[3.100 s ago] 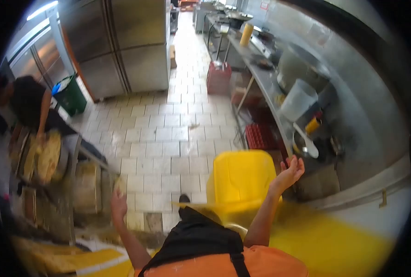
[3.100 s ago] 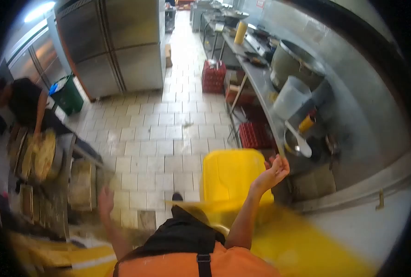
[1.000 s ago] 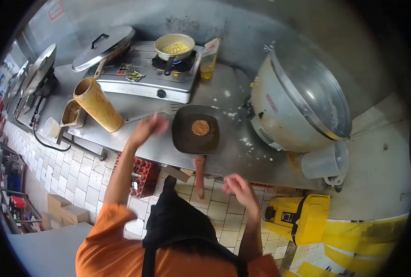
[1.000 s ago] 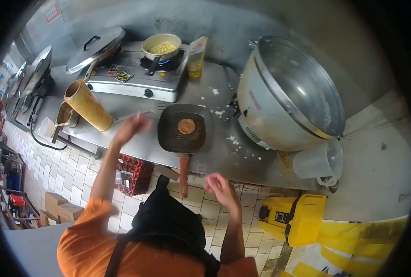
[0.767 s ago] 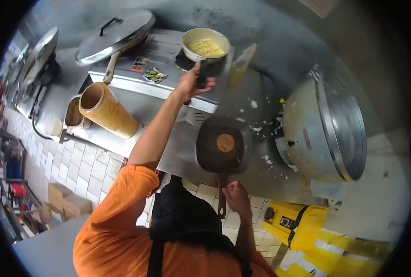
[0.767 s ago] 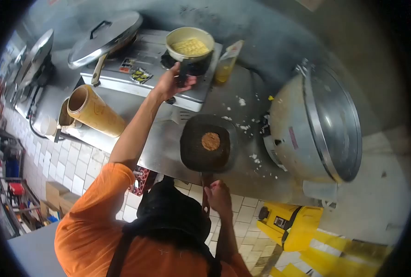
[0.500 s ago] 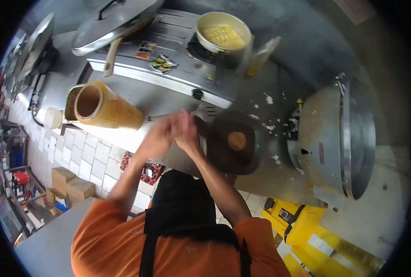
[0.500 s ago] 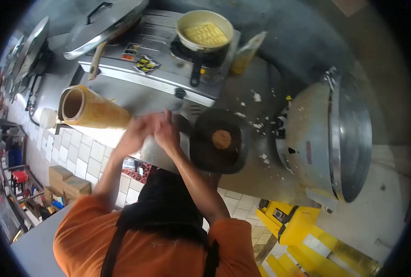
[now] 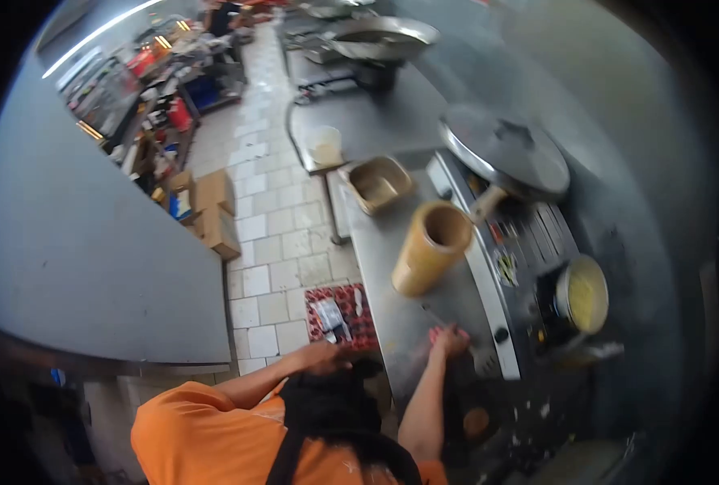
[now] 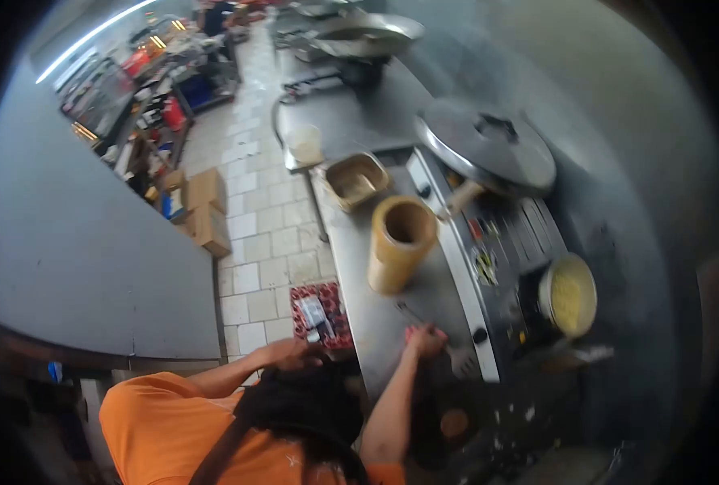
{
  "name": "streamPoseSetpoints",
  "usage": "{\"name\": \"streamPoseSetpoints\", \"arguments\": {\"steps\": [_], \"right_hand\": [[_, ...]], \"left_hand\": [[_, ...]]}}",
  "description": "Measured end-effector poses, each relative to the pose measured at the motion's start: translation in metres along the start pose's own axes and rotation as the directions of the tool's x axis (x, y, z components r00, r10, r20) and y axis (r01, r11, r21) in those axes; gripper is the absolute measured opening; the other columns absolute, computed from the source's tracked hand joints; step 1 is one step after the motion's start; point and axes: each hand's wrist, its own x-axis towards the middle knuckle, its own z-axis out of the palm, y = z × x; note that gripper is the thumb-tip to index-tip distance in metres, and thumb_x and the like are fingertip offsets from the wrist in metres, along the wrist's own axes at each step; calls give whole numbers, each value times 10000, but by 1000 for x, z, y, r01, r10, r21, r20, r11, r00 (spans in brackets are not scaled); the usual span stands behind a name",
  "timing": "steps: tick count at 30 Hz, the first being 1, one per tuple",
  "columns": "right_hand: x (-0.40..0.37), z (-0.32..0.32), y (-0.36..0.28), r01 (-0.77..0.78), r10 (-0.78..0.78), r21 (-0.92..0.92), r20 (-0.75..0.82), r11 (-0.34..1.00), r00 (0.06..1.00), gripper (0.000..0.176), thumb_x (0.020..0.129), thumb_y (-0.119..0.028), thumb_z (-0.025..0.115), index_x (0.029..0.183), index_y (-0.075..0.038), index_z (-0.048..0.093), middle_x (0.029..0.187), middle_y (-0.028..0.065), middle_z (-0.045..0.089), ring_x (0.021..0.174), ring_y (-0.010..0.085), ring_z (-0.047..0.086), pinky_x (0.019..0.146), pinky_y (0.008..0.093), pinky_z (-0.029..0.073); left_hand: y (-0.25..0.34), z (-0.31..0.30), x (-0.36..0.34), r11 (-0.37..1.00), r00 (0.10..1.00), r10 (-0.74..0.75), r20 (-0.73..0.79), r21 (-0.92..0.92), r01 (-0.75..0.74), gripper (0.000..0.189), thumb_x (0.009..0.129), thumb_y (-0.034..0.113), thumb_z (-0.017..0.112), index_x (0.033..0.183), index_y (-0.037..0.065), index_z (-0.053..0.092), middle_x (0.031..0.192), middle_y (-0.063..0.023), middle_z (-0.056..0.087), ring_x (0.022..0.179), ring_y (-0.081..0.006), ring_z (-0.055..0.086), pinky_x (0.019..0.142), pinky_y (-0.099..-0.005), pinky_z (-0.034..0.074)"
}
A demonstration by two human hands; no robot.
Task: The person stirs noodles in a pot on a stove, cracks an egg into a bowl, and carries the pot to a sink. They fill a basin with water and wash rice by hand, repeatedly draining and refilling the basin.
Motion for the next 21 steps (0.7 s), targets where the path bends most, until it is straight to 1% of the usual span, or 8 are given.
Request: {"name": "streamPoseSetpoints", "arguments": {"steps": [1,3,5,6,11,16,20,21], "right_hand": [[5,1,7,-27,24,112,31,993,999,242,869,-135,611,1019,-10,467,855,240,608,654,310,660,513,372,585],[7,-1,41,396,-471,-423,-85,815,878,149,860,-112,602,897,8,521,847,173,602,618,248,618,531,354,556],[-68,-23,11,380,-382,-202,32,903,924,215,881,-109,569,1034,-30,439,876,103,569,594,167,544,560,322,486],[-92,-37,-5,132,-152,108,203,985,967,249,896,-108,549,1087,-53,399,886,79,553,597,144,524,572,311,463],[-215,-173,-84,170,-111,-261,224,950,968,302,953,-164,522,1193,-126,341,766,56,583,550,106,513,533,273,447],[-259,-273,-152,300,-224,-826,216,476,950,191,936,-216,546,1021,-47,572,655,58,615,602,158,622,605,340,503],[-265,-267,-185,-15,24,-473,14,881,1000,219,916,-248,581,922,-30,604,614,38,592,547,136,581,551,318,477],[-259,-275,-181,-31,65,-625,33,780,997,215,914,-242,588,933,-29,601,601,30,574,524,118,545,523,299,456]], "left_hand": [[6,-4,-4,998,999,47,-12,30,-46,409,923,393,510,1044,25,642,985,-195,652,914,-361,625,782,-433,493],[37,-23,-18,998,1000,17,12,-57,-17,425,921,378,526,1176,40,561,1048,-205,639,982,-355,610,830,-439,479],[66,-43,-17,993,980,-88,179,-56,100,426,924,363,526,1201,40,543,1051,-205,641,991,-355,610,850,-429,474],[68,-44,-13,999,966,-36,255,-17,42,426,924,363,526,1201,40,543,1051,-205,641,991,-355,610,850,-429,474],[86,-80,38,983,914,133,382,65,-170,385,919,349,550,1168,59,589,969,-217,656,907,-351,637,801,-394,488],[188,-79,130,848,835,493,246,-351,-397,389,934,323,549,1139,-5,585,949,-158,678,886,-252,659,783,-341,490],[249,-44,213,741,808,541,232,-586,-328,516,973,437,450,1209,-15,533,932,-78,664,841,-164,624,735,-283,467],[267,-38,225,732,835,512,204,-612,-299,536,970,474,423,1185,0,550,922,-70,663,824,-153,619,716,-269,459]]}}
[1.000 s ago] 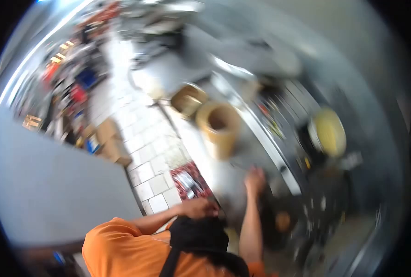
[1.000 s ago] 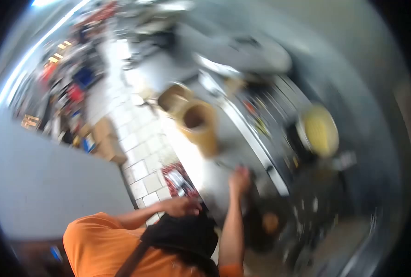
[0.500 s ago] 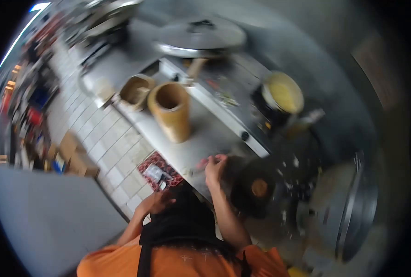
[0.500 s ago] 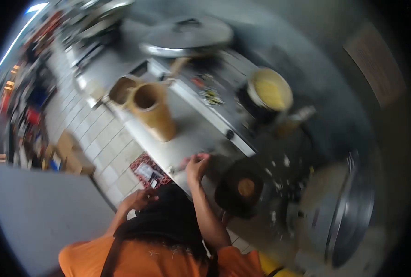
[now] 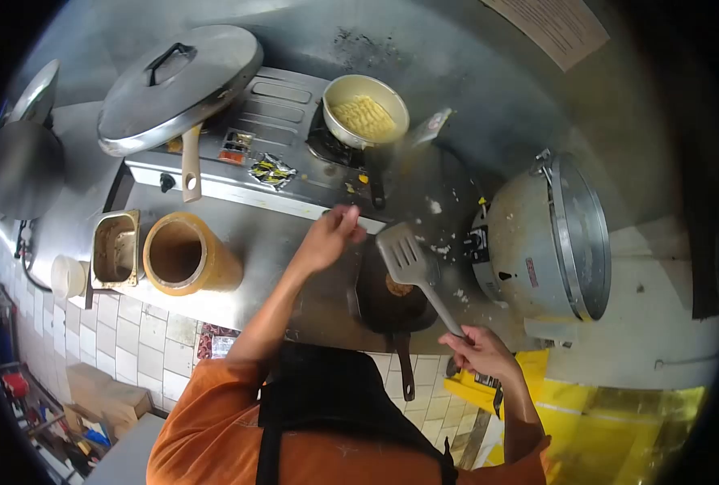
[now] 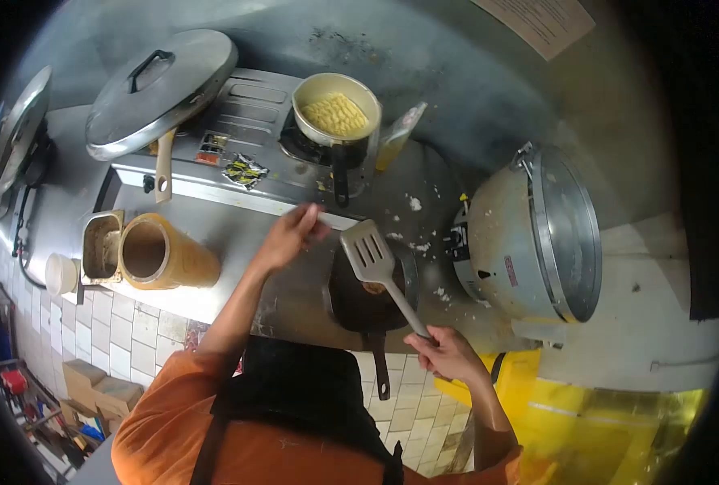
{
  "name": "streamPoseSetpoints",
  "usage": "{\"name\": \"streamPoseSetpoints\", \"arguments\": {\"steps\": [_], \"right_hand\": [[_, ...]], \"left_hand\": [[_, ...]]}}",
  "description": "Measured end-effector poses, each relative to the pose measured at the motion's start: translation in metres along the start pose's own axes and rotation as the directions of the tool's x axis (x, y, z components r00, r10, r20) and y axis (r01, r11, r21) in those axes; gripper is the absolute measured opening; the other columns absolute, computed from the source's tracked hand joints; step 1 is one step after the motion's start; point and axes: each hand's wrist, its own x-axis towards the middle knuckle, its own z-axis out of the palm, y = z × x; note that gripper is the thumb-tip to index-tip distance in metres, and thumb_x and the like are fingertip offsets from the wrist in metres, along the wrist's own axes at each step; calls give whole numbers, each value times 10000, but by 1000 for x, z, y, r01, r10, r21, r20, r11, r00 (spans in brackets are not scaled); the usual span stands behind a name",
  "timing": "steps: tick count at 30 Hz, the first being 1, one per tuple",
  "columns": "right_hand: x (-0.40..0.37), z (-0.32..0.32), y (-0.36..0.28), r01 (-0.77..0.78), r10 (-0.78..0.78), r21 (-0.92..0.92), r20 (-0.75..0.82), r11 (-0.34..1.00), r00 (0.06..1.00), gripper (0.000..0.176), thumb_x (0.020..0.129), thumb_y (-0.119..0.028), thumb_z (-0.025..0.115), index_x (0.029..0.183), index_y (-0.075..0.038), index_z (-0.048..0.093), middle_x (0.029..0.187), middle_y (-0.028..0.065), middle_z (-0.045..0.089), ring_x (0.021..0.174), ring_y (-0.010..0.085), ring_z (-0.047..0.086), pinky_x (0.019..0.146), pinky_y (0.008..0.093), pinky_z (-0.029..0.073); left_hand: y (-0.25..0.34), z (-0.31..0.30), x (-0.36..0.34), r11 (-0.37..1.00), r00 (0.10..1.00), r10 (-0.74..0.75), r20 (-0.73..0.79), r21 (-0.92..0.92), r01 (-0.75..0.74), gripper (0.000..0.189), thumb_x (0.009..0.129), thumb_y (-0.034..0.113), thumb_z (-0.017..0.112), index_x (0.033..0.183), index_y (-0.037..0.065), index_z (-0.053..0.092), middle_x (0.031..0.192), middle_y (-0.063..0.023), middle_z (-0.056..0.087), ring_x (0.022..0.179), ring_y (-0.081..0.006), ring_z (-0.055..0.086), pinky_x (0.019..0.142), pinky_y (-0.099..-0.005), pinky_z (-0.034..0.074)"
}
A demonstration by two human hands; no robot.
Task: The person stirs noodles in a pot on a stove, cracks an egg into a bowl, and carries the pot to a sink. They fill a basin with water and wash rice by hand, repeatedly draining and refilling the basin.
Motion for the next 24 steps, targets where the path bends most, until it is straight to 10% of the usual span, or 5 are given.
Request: {"name": "streamPoseSetpoints", "arguments": {"steps": [2,5,11,17,24], "right_hand": [[2,1,16,99,-130,-274,-101,957,986,190,922,-222,591,935,-33,600,597,4,528,495,61,459,471,241,386],[-1,0,-3,96,-97,-16,-282,995,955,184,933,-214,577,928,-32,601,578,-11,489,488,54,422,466,232,359],[20,-26,-56,148,-118,119,-230,982,966,321,933,-201,572,1229,-78,566,622,-11,465,550,49,454,501,220,378],[113,-44,-159,373,-726,-737,-227,564,649,291,863,-75,550,1141,-27,621,865,223,646,800,394,613,710,436,478],[207,3,-186,147,-569,-781,-298,607,767,277,828,-128,602,1090,-49,648,896,215,643,874,402,611,787,477,477]], "left_hand": [[10,9,34,994,997,-38,-71,-105,31,511,974,495,394,1045,20,569,851,-61,646,747,-142,603,656,-269,458],[4,19,73,965,991,-109,-82,-247,85,496,982,481,377,881,36,570,776,-58,625,630,-138,570,579,-274,464],[20,47,101,569,971,-232,58,-802,184,348,1012,342,365,1103,28,483,808,-96,606,651,-156,574,556,-280,493],[23,60,100,559,966,-257,-38,-821,117,257,1021,301,355,980,77,473,645,15,372,471,-76,289,398,-238,238],[25,57,100,596,960,-277,-39,-791,140,236,1019,296,356,967,81,438,624,16,353,453,-80,280,391,-244,231]]}}
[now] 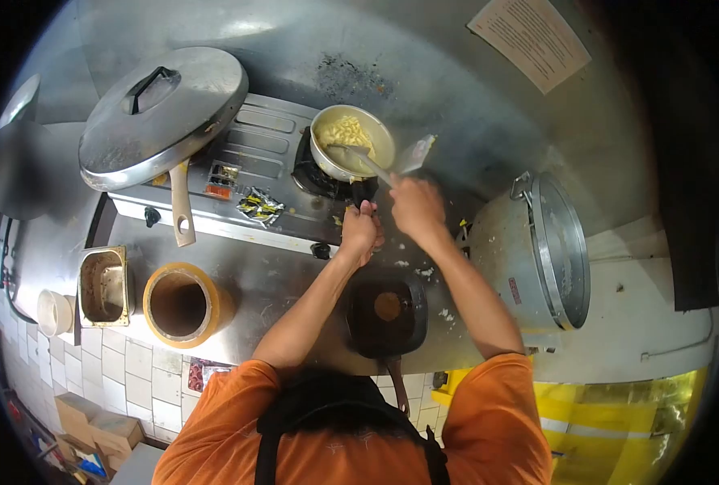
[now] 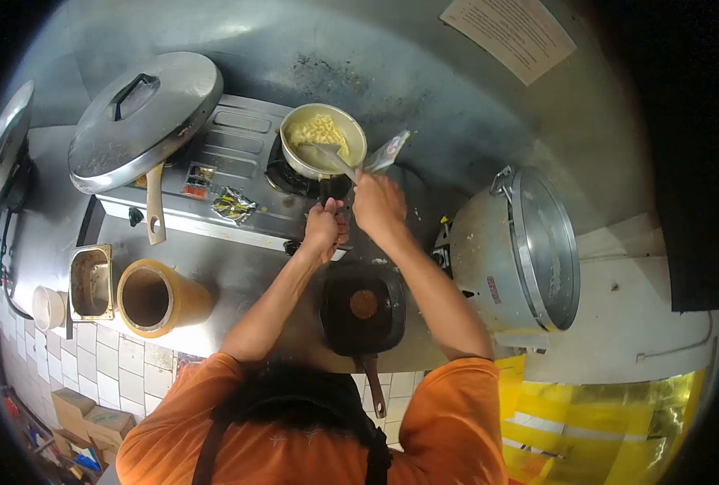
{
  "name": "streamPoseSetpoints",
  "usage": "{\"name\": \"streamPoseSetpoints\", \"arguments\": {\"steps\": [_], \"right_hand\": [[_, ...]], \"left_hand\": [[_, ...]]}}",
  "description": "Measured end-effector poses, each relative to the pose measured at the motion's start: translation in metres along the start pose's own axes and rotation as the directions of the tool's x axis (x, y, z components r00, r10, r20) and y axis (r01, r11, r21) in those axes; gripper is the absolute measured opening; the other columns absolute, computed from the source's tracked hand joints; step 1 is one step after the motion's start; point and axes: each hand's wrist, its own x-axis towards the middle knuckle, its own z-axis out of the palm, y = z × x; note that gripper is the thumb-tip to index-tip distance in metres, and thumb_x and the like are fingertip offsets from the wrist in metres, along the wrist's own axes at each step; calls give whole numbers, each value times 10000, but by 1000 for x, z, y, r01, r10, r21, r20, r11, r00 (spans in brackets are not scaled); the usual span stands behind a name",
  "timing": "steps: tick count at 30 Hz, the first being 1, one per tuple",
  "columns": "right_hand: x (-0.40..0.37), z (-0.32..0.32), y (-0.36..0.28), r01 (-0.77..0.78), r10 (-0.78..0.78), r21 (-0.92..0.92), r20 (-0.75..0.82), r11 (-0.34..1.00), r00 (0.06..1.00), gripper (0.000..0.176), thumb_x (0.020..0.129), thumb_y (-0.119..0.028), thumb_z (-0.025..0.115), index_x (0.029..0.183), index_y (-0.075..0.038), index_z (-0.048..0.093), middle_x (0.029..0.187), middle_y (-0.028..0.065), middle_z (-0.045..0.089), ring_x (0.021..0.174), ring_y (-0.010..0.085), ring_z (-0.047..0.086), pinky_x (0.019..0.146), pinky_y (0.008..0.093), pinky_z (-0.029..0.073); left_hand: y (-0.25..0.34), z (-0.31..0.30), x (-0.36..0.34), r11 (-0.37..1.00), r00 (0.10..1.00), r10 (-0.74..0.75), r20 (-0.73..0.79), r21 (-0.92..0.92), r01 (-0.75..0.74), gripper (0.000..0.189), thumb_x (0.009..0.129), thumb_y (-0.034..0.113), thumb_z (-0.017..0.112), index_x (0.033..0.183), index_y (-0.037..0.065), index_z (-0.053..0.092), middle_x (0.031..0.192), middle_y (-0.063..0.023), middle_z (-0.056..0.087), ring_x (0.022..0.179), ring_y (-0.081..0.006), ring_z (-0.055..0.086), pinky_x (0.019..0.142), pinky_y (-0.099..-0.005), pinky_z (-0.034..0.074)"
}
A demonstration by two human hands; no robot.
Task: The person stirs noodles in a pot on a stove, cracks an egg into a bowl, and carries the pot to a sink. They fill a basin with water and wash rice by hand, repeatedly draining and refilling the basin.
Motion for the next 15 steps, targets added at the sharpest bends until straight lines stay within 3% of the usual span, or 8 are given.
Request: {"name": "streamPoseSetpoints", "arguments": {"steps": [4,7,8,9,10,11,13,15], "right_hand": [[-1,-7,11,27,-26,71,-6,997,1000,271,841,-131,593,1090,-37,639,899,233,634,862,405,611,776,481,475],[16,-7,20,189,-187,62,-32,980,982,238,818,-91,598,1042,-14,626,891,232,630,868,404,611,761,475,478],[22,-8,18,178,-176,60,-32,982,984,238,818,-91,598,1042,-14,626,891,232,630,868,404,611,761,475,478],[29,-8,10,-81,40,216,190,973,981,226,807,-76,599,1022,-11,624,903,233,628,882,404,609,762,471,480],[33,-9,4,-353,203,308,426,884,881,213,796,-62,600,1002,-8,622,914,235,626,895,403,606,764,468,483],[29,-14,8,-349,199,315,421,883,885,213,796,-62,600,1002,-8,622,914,235,626,895,403,606,764,468,483],[14,-27,27,99,-100,18,173,995,980,189,775,-34,599,960,5,613,839,231,628,863,414,610,737,469,490],[19,-17,28,96,-100,34,135,995,986,193,755,-22,594,945,11,605,818,233,627,853,415,612,734,467,492]], "left_hand": [[5,0,-3,1000,1000,-7,-3,17,7,216,1019,283,359,967,84,425,604,30,328,443,-74,268,388,-245,226],[3,-5,-3,999,999,-35,30,-4,35,208,1019,275,359,964,85,423,605,32,318,440,-68,269,381,-243,218],[3,-6,-2,999,999,-31,29,-7,31,208,1019,277,360,968,85,425,603,33,320,439,-66,269,380,-240,214],[3,-6,-2,1000,999,-26,29,-12,26,209,1019,278,361,973,85,426,602,34,321,437,-64,269,378,-236,209],[6,-5,-2,1000,1000,-21,21,9,21,209,1019,279,362,982,85,430,598,36,324,434,-63,267,377,-232,207],[9,-6,-3,1000,1000,-15,23,14,14,209,1019,279,362,982,85,430,598,36,324,434,-63,267,377,-232,207],[11,-7,-6,998,999,-36,25,54,35,218,1018,285,363,987,79,430,593,37,322,432,-64,268,374,-237,211],[8,-11,-5,997,998,-60,18,41,59,225,1019,289,365,990,76,430,590,36,321,432,-64,266,372,-238,209]]}}
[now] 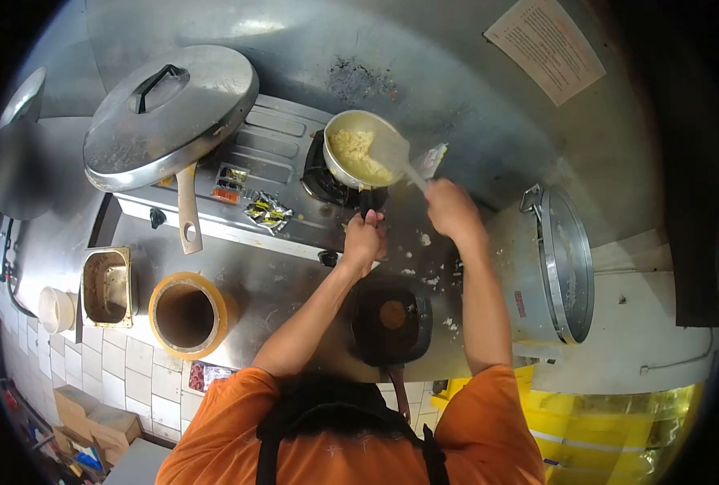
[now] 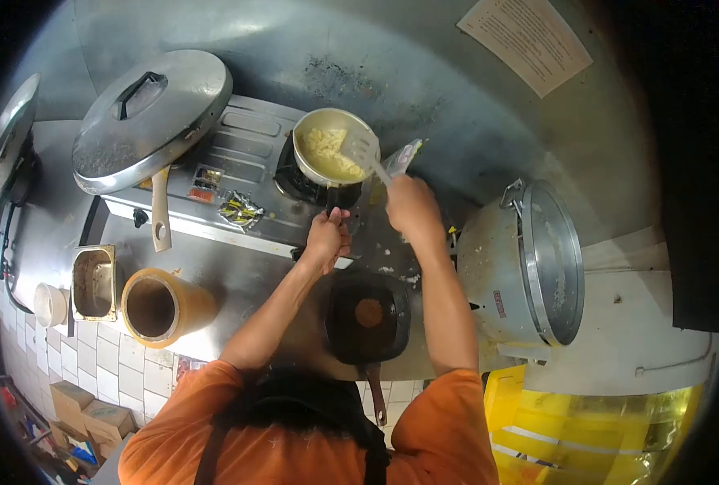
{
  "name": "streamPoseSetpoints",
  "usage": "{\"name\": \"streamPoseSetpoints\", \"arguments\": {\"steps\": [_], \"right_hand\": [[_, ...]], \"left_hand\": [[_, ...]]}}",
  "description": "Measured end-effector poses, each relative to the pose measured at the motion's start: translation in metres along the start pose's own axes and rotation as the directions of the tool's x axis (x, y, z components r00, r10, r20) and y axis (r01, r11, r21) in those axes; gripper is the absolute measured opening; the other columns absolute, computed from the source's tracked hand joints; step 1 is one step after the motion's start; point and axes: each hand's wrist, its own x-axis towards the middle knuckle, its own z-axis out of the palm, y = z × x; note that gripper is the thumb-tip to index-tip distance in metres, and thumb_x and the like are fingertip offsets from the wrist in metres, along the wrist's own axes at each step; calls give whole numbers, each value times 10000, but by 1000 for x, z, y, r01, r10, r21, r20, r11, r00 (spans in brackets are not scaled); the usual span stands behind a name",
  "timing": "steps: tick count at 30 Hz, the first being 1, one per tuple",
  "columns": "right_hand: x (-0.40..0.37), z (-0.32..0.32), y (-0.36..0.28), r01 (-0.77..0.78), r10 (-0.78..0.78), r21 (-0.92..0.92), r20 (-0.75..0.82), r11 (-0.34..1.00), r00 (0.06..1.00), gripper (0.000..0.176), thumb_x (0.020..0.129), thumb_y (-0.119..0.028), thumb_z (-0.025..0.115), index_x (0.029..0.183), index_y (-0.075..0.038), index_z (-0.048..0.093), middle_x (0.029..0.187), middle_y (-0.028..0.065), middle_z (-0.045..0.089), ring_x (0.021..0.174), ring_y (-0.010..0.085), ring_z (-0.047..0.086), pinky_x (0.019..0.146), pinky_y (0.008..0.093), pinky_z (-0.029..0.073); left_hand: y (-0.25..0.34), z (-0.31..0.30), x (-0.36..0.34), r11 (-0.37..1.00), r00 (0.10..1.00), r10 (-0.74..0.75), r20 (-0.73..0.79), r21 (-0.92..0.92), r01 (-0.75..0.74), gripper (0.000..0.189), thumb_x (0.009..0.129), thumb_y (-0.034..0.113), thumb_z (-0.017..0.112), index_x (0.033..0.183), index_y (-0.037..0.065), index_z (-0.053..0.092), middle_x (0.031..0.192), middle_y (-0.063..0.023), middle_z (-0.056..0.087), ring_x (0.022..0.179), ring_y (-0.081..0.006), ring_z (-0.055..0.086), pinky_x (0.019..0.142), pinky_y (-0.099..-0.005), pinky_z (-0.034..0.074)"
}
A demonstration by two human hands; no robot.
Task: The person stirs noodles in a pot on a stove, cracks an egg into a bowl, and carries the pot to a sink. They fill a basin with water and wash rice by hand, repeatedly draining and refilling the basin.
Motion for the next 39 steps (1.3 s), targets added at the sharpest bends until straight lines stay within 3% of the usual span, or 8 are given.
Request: {"name": "streamPoseSetpoints", "arguments": {"steps": [6,14,16,17,20,25,28,39], "right_hand": [[40,-10,10,267,-259,-268,65,926,964,132,759,-22,561,829,8,668,880,234,652,837,390,640,708,455,516],[56,-38,-3,152,-93,-203,275,967,957,157,788,-87,609,836,46,678,780,259,647,759,379,658,665,434,519],[48,-54,0,-256,225,38,370,966,901,184,795,-104,599,834,61,672,786,274,638,779,398,653,695,444,520],[73,-19,33,185,-105,-334,243,924,964,200,813,-127,592,839,55,673,799,284,635,795,394,653,707,440,523],[66,-17,6,340,-270,-472,211,813,939,184,810,-132,612,860,29,685,831,254,652,800,380,657,711,429,527],[36,-81,-12,-81,114,-193,166,978,980,186,826,-153,599,944,-51,701,936,203,667,910,363,641,775,431,518],[44,-61,8,-67,7,-270,-217,961,976,118,803,-87,611,872,-14,673,792,206,656,769,345,648,685,428,507],[11,-58,-18,-15,-2,-241,-70,970,998,132,759,-12,598,880,-18,652,937,189,651,855,391,621,764,454,497]], "left_hand": [[8,1,0,1000,999,-13,29,11,12,239,1022,292,358,990,64,424,597,43,270,448,-66,232,382,-243,191],[12,1,1,1000,999,-18,38,6,17,242,1020,298,362,993,66,427,601,41,277,442,-62,227,385,-243,190],[10,-3,-1,1000,999,-30,25,7,30,248,1019,303,364,992,65,428,600,40,278,441,-62,228,385,-245,191],[10,-6,2,1000,999,-25,41,6,25,253,1018,307,367,995,63,428,600,38,280,442,-63,229,388,-246,193],[9,-1,2,1000,998,-26,51,18,25,259,1017,311,369,1002,60,431,599,39,281,443,-63,230,391,-248,195],[12,-7,2,1000,998,-24,51,5,24,260,1017,310,371,1010,58,436,594,48,275,445,-62,231,392,-249,194],[11,-4,2,1000,999,-19,48,13,18,259,1017,309,373,1005,59,439,592,52,275,446,-62,236,389,-251,193],[13,-4,-1,999,999,-15,39,32,14,244,1016,297,379,987,64,443,596,45,281,438,-59,243,382,-239,200]]}}
